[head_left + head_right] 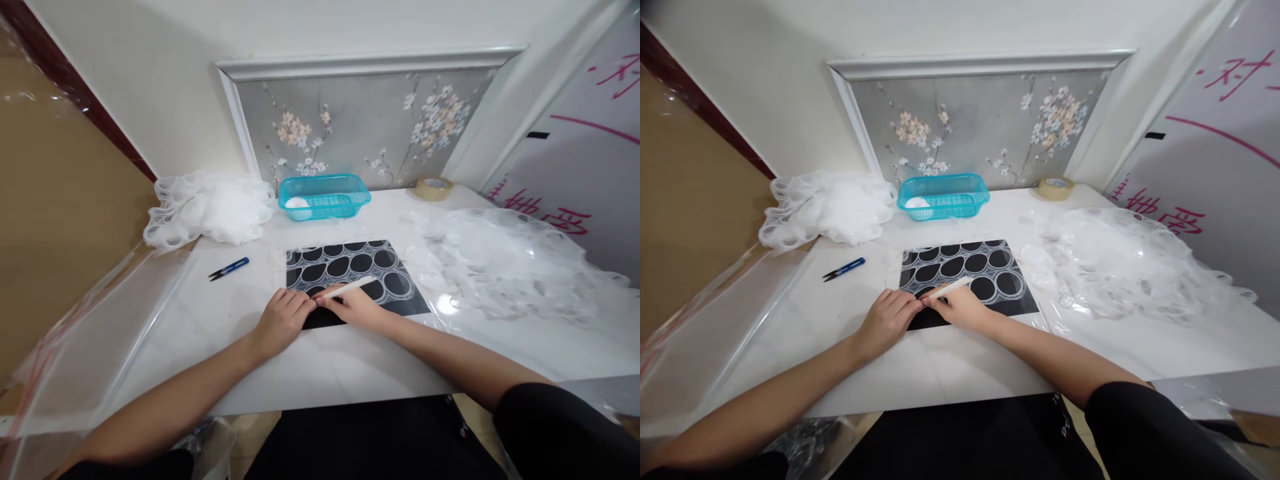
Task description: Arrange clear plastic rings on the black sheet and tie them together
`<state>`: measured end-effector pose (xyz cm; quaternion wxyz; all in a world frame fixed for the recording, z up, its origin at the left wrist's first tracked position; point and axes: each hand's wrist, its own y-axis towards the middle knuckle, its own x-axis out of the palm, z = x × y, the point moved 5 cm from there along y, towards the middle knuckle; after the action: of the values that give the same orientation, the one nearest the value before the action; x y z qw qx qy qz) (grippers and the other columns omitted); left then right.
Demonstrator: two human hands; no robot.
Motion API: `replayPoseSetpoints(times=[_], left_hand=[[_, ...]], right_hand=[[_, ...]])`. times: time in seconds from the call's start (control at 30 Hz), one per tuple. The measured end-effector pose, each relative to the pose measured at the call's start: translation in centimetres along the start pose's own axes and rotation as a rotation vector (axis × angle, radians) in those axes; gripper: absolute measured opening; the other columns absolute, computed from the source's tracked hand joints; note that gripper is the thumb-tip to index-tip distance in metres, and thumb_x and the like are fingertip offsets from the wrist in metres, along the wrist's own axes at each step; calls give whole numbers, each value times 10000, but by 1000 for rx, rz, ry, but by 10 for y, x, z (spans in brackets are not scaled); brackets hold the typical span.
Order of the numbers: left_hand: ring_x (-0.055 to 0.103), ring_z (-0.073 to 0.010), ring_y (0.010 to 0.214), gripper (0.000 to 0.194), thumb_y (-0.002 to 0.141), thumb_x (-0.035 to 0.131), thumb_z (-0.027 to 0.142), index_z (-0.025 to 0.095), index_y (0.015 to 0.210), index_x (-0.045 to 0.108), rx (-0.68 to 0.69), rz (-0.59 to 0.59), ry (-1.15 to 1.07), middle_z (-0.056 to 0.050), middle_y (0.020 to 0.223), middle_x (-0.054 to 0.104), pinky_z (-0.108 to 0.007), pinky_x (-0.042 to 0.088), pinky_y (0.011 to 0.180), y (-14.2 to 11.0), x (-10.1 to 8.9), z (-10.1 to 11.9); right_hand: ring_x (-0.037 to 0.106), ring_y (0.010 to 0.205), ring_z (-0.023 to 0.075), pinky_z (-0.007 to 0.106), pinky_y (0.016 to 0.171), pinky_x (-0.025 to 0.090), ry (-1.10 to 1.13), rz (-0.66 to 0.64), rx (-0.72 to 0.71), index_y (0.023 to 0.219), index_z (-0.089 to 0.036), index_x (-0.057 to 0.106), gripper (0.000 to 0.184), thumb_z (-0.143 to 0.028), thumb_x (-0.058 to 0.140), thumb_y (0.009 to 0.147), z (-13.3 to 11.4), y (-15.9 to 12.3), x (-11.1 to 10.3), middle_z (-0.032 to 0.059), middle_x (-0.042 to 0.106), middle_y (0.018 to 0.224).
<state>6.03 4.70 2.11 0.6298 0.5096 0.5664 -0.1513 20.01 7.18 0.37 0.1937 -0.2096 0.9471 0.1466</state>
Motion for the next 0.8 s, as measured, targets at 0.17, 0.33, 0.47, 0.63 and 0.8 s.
replayPoseSetpoints(times=[0.17, 0.33, 0.47, 0.63, 0.8], left_hand=[[511, -161, 723, 93, 901, 496, 151, 150, 878, 586, 33, 43, 12, -28, 785, 598, -309, 330, 652, 0, -5, 3], [493, -149, 689, 100, 898, 498, 120, 156, 874, 588, 72, 43, 29, -10, 758, 587, -303, 313, 632, 1, -3, 4], [484, -153, 682, 104, 899, 487, 101, 146, 871, 577, 82, 32, 47, -16, 756, 579, -307, 311, 631, 2, -1, 5], [485, -156, 679, 87, 908, 487, 126, 132, 866, 563, 71, 37, 78, -33, 771, 582, -314, 298, 629, 3, 1, 6], [483, -155, 665, 69, 902, 503, 135, 136, 865, 561, 48, 41, 80, -30, 754, 578, -310, 296, 629, 4, 1, 5]], right_hand=[[653, 805, 216, 330, 736, 498, 81, -17, 50, 937, -135, 714, 296, -342, 510, 879, 8, 1, 0, 71, 718, 840], [651, 782, 209, 334, 731, 507, 140, -34, 86, 924, -113, 710, 344, -394, 517, 872, 13, 2, 0, 79, 720, 839], [654, 793, 214, 338, 743, 504, 153, -49, 88, 925, -127, 719, 342, -409, 536, 862, 11, 2, 0, 70, 722, 833], [658, 852, 222, 349, 801, 495, 142, -56, 69, 938, -142, 723, 301, -366, 532, 875, 8, 1, 0, 59, 727, 855], [669, 886, 213, 332, 814, 501, 91, -40, 50, 964, -147, 720, 249, -283, 530, 882, 9, 1, 0, 59, 735, 893]])
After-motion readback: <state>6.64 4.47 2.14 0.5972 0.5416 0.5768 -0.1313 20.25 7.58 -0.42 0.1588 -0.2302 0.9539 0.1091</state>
